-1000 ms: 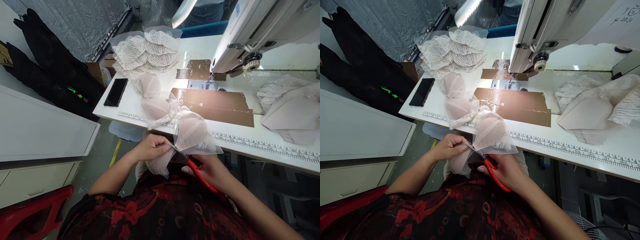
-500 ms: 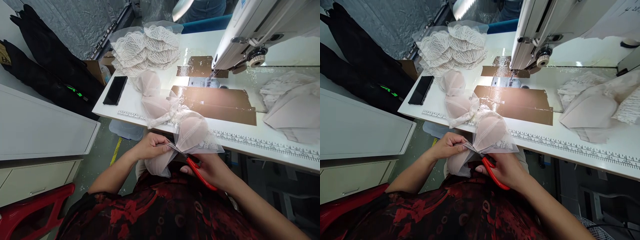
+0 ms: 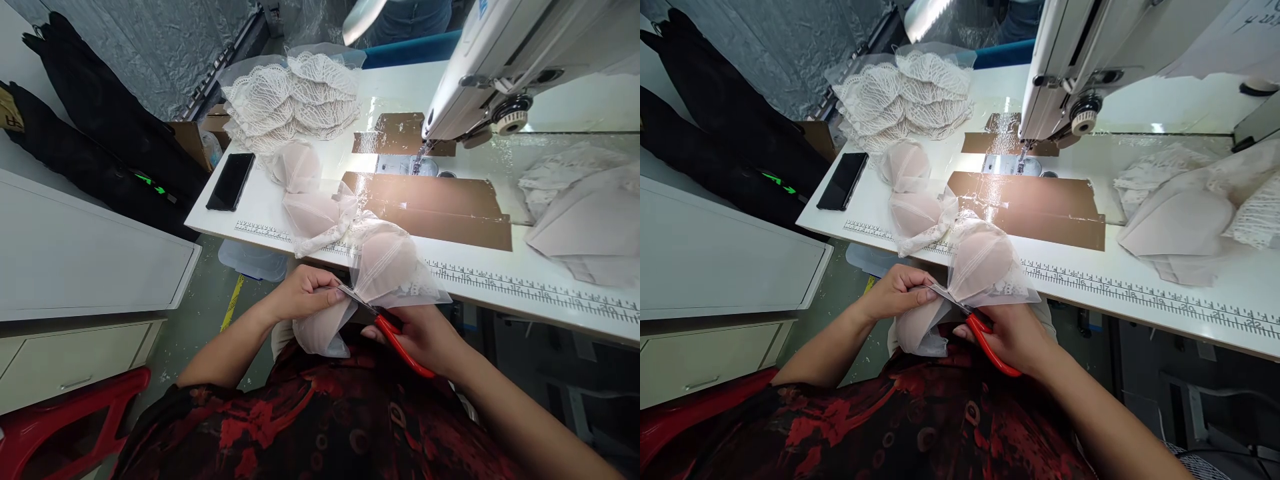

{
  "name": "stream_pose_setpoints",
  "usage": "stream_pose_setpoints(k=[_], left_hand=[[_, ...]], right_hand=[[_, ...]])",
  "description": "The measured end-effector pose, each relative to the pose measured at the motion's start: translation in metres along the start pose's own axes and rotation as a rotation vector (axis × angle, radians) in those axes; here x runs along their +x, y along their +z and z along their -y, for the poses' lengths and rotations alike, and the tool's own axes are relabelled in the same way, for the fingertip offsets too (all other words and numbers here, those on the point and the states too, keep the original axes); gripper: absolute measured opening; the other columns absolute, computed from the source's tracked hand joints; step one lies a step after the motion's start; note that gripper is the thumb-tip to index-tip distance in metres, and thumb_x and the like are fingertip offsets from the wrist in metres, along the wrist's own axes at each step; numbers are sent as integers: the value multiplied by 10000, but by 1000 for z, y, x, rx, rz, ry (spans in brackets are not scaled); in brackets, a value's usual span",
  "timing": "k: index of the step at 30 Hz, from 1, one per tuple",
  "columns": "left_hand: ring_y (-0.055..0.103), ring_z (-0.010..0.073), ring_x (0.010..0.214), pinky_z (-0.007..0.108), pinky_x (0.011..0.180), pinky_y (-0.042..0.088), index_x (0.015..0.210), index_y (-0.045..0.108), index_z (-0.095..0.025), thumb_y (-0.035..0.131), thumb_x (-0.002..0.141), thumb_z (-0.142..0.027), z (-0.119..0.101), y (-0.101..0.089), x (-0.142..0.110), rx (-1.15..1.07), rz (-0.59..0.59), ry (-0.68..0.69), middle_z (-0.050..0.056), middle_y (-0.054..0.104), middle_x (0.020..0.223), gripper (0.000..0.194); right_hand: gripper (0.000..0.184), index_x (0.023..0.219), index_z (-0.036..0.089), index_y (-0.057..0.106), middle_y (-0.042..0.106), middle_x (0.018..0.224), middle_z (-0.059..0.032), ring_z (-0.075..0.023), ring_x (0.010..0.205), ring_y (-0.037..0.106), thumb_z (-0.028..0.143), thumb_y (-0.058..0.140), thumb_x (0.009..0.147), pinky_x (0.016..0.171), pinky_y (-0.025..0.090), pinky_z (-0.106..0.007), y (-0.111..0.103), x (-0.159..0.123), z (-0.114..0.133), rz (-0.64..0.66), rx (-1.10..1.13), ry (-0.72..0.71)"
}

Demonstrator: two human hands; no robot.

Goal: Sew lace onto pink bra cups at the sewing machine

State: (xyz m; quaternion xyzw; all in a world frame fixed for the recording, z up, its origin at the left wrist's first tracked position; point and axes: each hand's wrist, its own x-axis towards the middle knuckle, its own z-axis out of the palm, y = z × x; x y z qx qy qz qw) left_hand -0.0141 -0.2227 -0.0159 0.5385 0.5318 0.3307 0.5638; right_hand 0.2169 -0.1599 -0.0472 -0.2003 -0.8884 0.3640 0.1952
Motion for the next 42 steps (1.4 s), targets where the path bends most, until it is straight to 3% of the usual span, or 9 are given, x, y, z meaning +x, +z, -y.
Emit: stream_pose_setpoints(k=[8, 13, 17, 21, 26, 29, 32, 35, 42], left_hand=[[536, 107, 651, 206, 609, 403, 814, 669, -92, 569, 851, -407, -4, 3, -2, 69, -32, 3, 31, 629, 717, 333], [573, 132, 764, 227, 704, 428, 874, 674, -137, 498, 905, -332, -6, 3, -6, 406, -63, 194, 43, 672, 803, 264], [579, 154, 803, 301, 825, 427, 825, 646, -150, 428, 934, -282, 1, 9, -16, 822, -5, 347, 44, 651, 765, 277], [558, 134, 693, 393, 941, 395, 883, 632, -147, 409, 929, -211, 6, 16, -27, 1072, -6, 548, 16, 606, 687, 236], [543, 131, 674, 247, 641, 444, 937, 626, -150, 420, 927, -221, -22, 13, -17, 1022, -83, 629, 33, 589, 734, 219], [583, 180, 920, 297, 806, 477, 889, 632, -143, 444, 917, -216, -45, 6, 16, 967, -142, 716, 99, 636, 963, 204], [473, 244, 1227, 398, 1041, 383, 810, 622, -140, 446, 913, -213, -58, 1, 60, 938, -48, 787, 130, 561, 1271, 217], [526, 223, 1164, 398, 1029, 393, 786, 617, -156, 456, 904, -199, -58, 2, 90, 909, 87, 693, 90, 603, 1225, 204], [555, 198, 904, 333, 823, 461, 822, 614, -137, 410, 920, -220, -40, 42, 62, 891, -63, 606, 100, 616, 952, 241]], right_hand=[[157, 790, 184, 656, 686, 772, -67, -211, 727, 625, 340, 644, 800, 678, 468, -296, 5, -4, -14, -59, -99, -38], [187, 767, 198, 638, 591, 562, -1, -148, 514, 551, 383, 659, 791, 509, 397, -248, 9, -13, -13, -225, -55, 2], [295, 1080, 250, 568, 619, 785, -11, -168, 666, 591, 389, 618, 824, 619, 469, -277, 15, -22, -9, -373, 293, 171], [341, 1161, 283, 491, 572, 920, -32, -183, 780, 570, 419, 565, 857, 708, 483, -326, 27, -28, -5, -462, 651, 239], [352, 1184, 271, 485, 549, 901, -37, -169, 752, 527, 422, 546, 871, 669, 458, -309, 42, -38, -11, -445, 773, 239], [346, 1183, 276, 482, 552, 911, -38, -171, 747, 533, 428, 533, 877, 666, 470, -312, 45, -45, -13, -472, 781, 272], [331, 1166, 280, 486, 569, 918, -39, -188, 785, 566, 418, 545, 871, 688, 492, -326, 42, -50, -13, -547, 749, 304], [314, 1150, 280, 486, 587, 905, -29, -185, 779, 606, 377, 571, 864, 678, 512, -325, 35, -54, -10, -664, 736, 344], [295, 1047, 233, 516, 655, 823, -26, -187, 721, 649, 377, 636, 819, 645, 531, -318, 21, -53, 4, -821, 660, 507]])
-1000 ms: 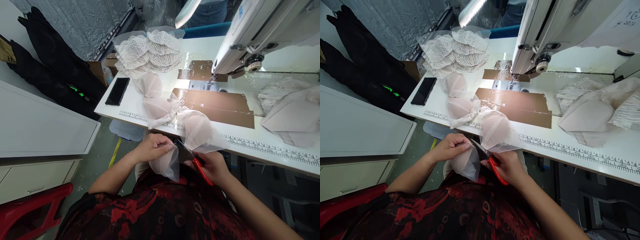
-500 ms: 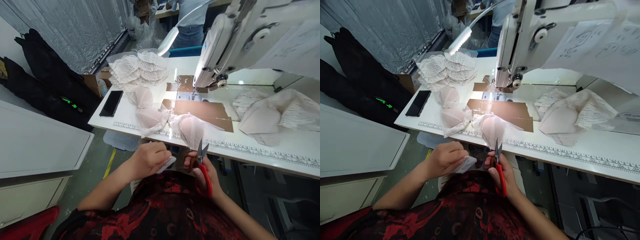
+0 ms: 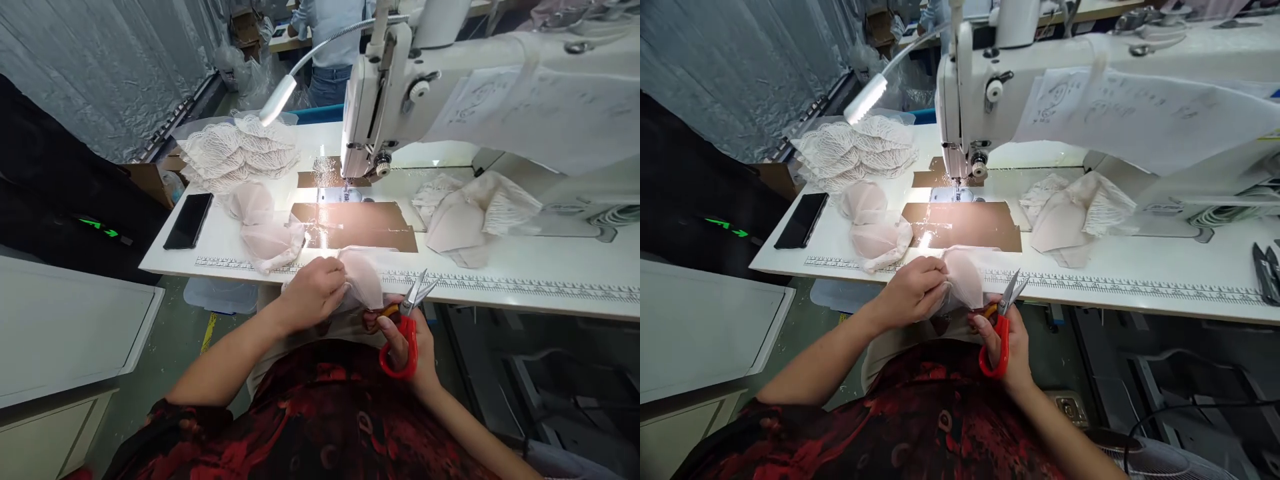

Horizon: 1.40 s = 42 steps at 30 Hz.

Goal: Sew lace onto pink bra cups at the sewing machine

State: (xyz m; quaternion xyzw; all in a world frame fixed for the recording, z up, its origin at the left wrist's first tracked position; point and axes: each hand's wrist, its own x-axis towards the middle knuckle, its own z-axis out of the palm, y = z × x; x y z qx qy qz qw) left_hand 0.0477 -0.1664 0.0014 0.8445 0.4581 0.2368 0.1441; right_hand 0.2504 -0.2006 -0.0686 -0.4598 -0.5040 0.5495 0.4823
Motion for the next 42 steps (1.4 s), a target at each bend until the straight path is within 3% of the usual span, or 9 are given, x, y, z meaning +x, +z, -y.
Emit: stream_pose_setpoints(k=[6, 12, 18, 22, 25, 29, 33, 38, 42], left_hand=[[535, 186, 917, 321, 821, 456, 827, 591, -140, 401, 918, -188, -29, 21, -35, -86, -95, -55, 109, 582, 967, 216], [542, 130, 790, 242, 731, 460, 800, 617, -135, 446, 913, -191, -39, -7, -57, -484, 189, -82, 65, 571, 839, 213], [538, 193, 1101, 321, 960, 423, 878, 653, -153, 508, 896, -201, -11, -31, -60, -389, -47, -160, 109, 580, 1159, 153], [592, 170, 1028, 286, 899, 458, 899, 643, -150, 495, 916, -220, 1, -48, -73, -481, -149, -306, 98, 631, 1111, 165], [634, 153, 871, 252, 776, 493, 958, 648, -143, 474, 930, -243, -4, -60, -84, -633, -14, -275, 86, 683, 943, 202], [630, 137, 766, 224, 699, 484, 907, 652, -128, 482, 920, -245, -10, -65, -92, -707, 153, -129, 81, 678, 830, 207], [635, 152, 812, 252, 738, 499, 886, 650, -139, 484, 919, -287, -9, -58, -93, -774, 127, -136, 97, 671, 877, 224], [472, 268, 1256, 413, 1017, 414, 865, 666, -161, 521, 896, -328, -11, -26, -87, -732, 24, -144, 128, 477, 1364, 223], [492, 234, 1224, 379, 1024, 408, 910, 661, -150, 501, 906, -275, -13, 3, -85, -668, 63, -166, 134, 497, 1324, 203]], right_hand=[[220, 965, 226, 529, 560, 642, 34, -145, 562, 547, 333, 644, 810, 549, 476, -286, -5, 2, 10, -50, -72, -25], [233, 1039, 257, 578, 582, 782, 9, -125, 636, 541, 238, 628, 813, 594, 478, -258, -21, 8, 35, 273, -313, -158], [265, 1091, 260, 574, 599, 829, -12, -152, 714, 586, 213, 587, 831, 644, 508, -278, -6, 12, 39, 498, -354, -247], [273, 1113, 253, 572, 605, 845, -24, -159, 724, 599, 221, 583, 842, 648, 514, -278, -6, 14, 35, 552, -363, -194], [309, 1154, 255, 577, 631, 940, -51, -183, 809, 623, 224, 581, 846, 711, 526, -298, -7, 18, 37, 608, -350, -172], [422, 1287, 253, 524, 639, 905, -47, -173, 765, 612, 241, 558, 866, 644, 534, -272, 7, 21, 48, 802, -276, -74], [427, 1293, 252, 533, 646, 931, -49, -160, 748, 606, 236, 553, 866, 615, 533, -254, 28, 22, 56, 825, -239, -48], [478, 1290, 260, 524, 635, 982, -41, -191, 894, 611, 271, 622, 822, 766, 531, -305, 41, 23, 49, 711, -230, -72], [495, 1286, 231, 515, 605, 838, -14, -141, 706, 577, 314, 642, 814, 656, 521, -278, 37, 20, 37, 588, -205, 12]])
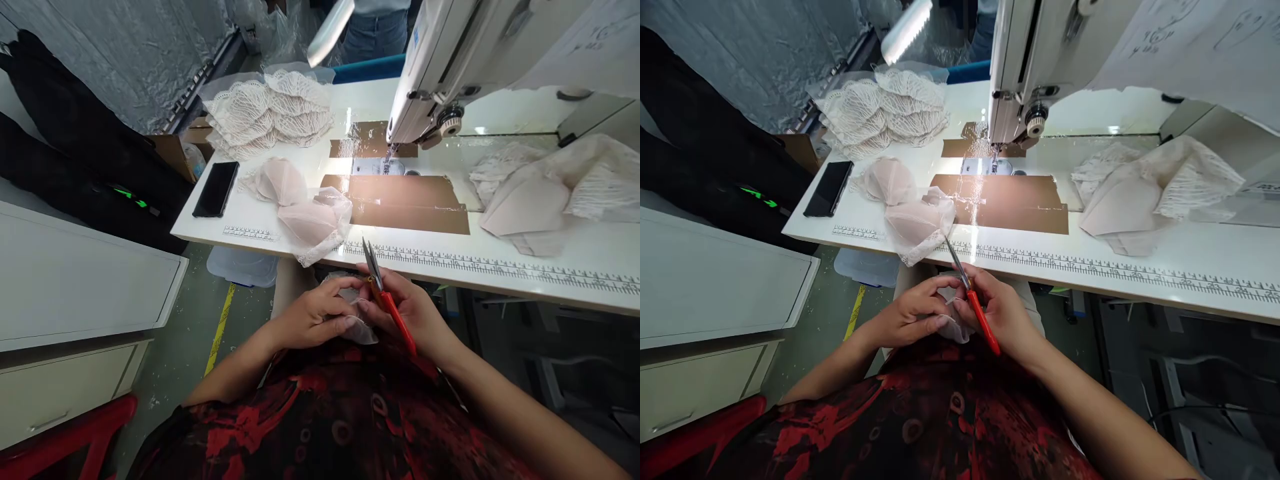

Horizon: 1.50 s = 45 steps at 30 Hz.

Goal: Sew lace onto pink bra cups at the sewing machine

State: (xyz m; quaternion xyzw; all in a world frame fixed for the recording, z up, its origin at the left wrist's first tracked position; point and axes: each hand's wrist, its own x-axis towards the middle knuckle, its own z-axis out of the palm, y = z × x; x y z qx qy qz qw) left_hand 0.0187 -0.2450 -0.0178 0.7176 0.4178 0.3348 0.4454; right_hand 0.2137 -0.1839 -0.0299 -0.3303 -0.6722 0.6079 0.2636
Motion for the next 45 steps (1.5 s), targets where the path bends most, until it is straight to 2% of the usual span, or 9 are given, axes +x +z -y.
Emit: stream_pose_setpoints(k=[4, 9, 12, 16, 24, 31, 37, 41, 45], left_hand=[[597, 174, 959, 316, 882, 468, 946, 638, -143, 430, 938, -273, 10, 10, 2, 32, 21, -17, 101, 643, 1007, 246], [578, 148, 851, 266, 808, 457, 885, 617, -146, 428, 936, -279, 11, 13, 6, 22, 89, 9, 70, 625, 893, 237], [553, 141, 799, 252, 765, 449, 871, 602, -145, 407, 941, -280, 12, 18, 7, 55, 58, 17, 55, 590, 818, 247], [550, 147, 825, 259, 774, 448, 902, 597, -131, 398, 946, -271, 15, 21, 7, 59, 3, 65, 74, 598, 848, 247], [595, 157, 889, 255, 802, 486, 895, 604, -128, 442, 925, -248, 14, 13, -3, 78, 71, 148, 111, 633, 930, 204], [624, 188, 1024, 279, 881, 509, 945, 625, -107, 498, 900, -182, 7, 3, -13, 15, -29, 191, 163, 646, 1065, 154], [634, 208, 1033, 308, 891, 520, 967, 647, -110, 527, 877, -138, 13, -3, -19, -25, -108, 190, 171, 660, 1055, 153], [648, 202, 1003, 303, 877, 526, 961, 658, -113, 542, 866, -129, 17, -3, -17, -39, -139, 195, 158, 675, 1022, 151], [662, 189, 966, 293, 854, 535, 955, 666, -119, 532, 874, -138, 19, -1, -13, -50, -158, 196, 134, 697, 967, 157]], right_hand=[[547, 1288, 223, 502, 601, 849, -14, -128, 670, 551, 320, 680, 781, 595, 497, -264, -2, -5, -7, -13, 56, 70], [436, 1220, 222, 525, 601, 833, -10, -127, 667, 553, 320, 640, 811, 598, 495, -267, 2, -6, -9, -92, 30, 25], [407, 1205, 236, 533, 599, 840, -9, -132, 697, 567, 312, 634, 818, 630, 503, -265, 4, -6, -11, -128, -7, -15], [438, 1254, 249, 511, 591, 839, -4, -126, 673, 567, 313, 619, 834, 604, 504, -253, -5, -10, -16, -50, -9, 2], [437, 1259, 268, 538, 612, 809, -7, -149, 666, 579, 323, 619, 833, 598, 524, -271, -23, -9, -11, 53, -178, -27], [534, 1302, 291, 516, 679, 962, -33, -197, 833, 656, 337, 670, 792, 768, 539, -304, -33, -12, 10, 136, -275, -140], [569, 1306, 230, 537, 647, 1188, -93, -253, 1018, 636, 350, 693, 772, 866, 515, -329, -49, -30, -5, 308, -335, -43], [511, 1270, 227, 580, 658, 1187, -83, -262, 1039, 629, 363, 679, 788, 874, 506, -311, -49, -40, -10, 430, -273, 97], [440, 1209, 232, 609, 684, 1112, -48, -241, 990, 642, 380, 666, 799, 837, 506, -286, -45, -39, -13, 434, -275, 121]])
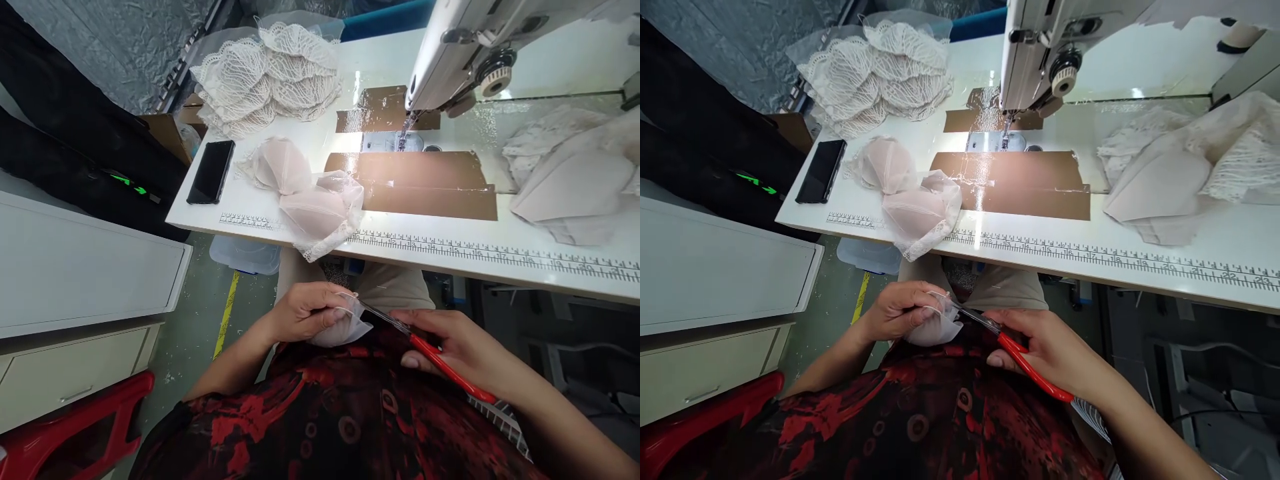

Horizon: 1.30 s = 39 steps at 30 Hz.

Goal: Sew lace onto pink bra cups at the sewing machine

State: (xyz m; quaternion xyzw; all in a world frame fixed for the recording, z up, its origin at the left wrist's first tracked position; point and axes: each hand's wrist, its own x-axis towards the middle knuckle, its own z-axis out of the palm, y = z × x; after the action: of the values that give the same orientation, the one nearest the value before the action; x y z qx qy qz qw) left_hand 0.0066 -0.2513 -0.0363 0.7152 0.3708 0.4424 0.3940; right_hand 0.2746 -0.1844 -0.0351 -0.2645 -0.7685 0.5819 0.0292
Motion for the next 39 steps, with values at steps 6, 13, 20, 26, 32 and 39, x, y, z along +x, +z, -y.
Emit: stream_pose_setpoints(k=[6, 13, 20, 26, 32, 39], left_hand=[[671, 176, 934, 275, 834, 537, 961, 680, -136, 533, 881, -164, 2, 4, 0, -17, 15, -43, 110, 715, 939, 171], [668, 175, 892, 264, 795, 526, 945, 683, -112, 531, 878, -153, 1, 7, 5, -60, 56, -62, 129, 710, 922, 171], [658, 159, 839, 248, 750, 520, 937, 683, -130, 519, 892, -196, 2, 8, 6, -70, 63, -112, 108, 700, 894, 182], [649, 145, 799, 230, 719, 510, 936, 678, -110, 525, 886, -180, 1, 10, 8, -72, 67, -106, 109, 692, 858, 175], [664, 160, 860, 246, 771, 519, 957, 673, -124, 511, 895, -193, 2, 13, 13, -23, 72, -92, 109, 707, 909, 187], [607, 128, 732, 216, 640, 485, 1201, 511, -173, 561, 859, -416, -2, 24, 7, -265, 69, -509, 59, 664, 912, 422]], right_hand=[[408, 1154, 236, 620, 685, 1076, -36, -220, 970, 640, 426, 661, 795, 818, 490, -273, 2, 13, 1, -23, -79, -44], [484, 1173, 237, 606, 694, 1025, -71, -229, 907, 650, 499, 657, 770, 770, 494, -289, 1, 19, 10, -59, -188, -71], [383, 1111, 230, 607, 683, 1011, -47, -193, 896, 635, 424, 666, 786, 744, 473, -245, 2, 21, 8, -49, -132, -108], [242, 1022, 201, 626, 690, 886, -43, -151, 761, 623, 370, 600, 852, 673, 454, -219, 7, 21, 0, -93, -134, -151], [219, 985, 188, 636, 683, 792, -31, -127, 672, 604, 360, 580, 860, 609, 431, -201, 10, 19, -11, -182, -166, -193], [338, 919, 170, 660, 663, 798, -21, -159, 712, 581, 485, 575, 827, 644, 442, -229, 14, 12, -34, -261, 66, -51]])
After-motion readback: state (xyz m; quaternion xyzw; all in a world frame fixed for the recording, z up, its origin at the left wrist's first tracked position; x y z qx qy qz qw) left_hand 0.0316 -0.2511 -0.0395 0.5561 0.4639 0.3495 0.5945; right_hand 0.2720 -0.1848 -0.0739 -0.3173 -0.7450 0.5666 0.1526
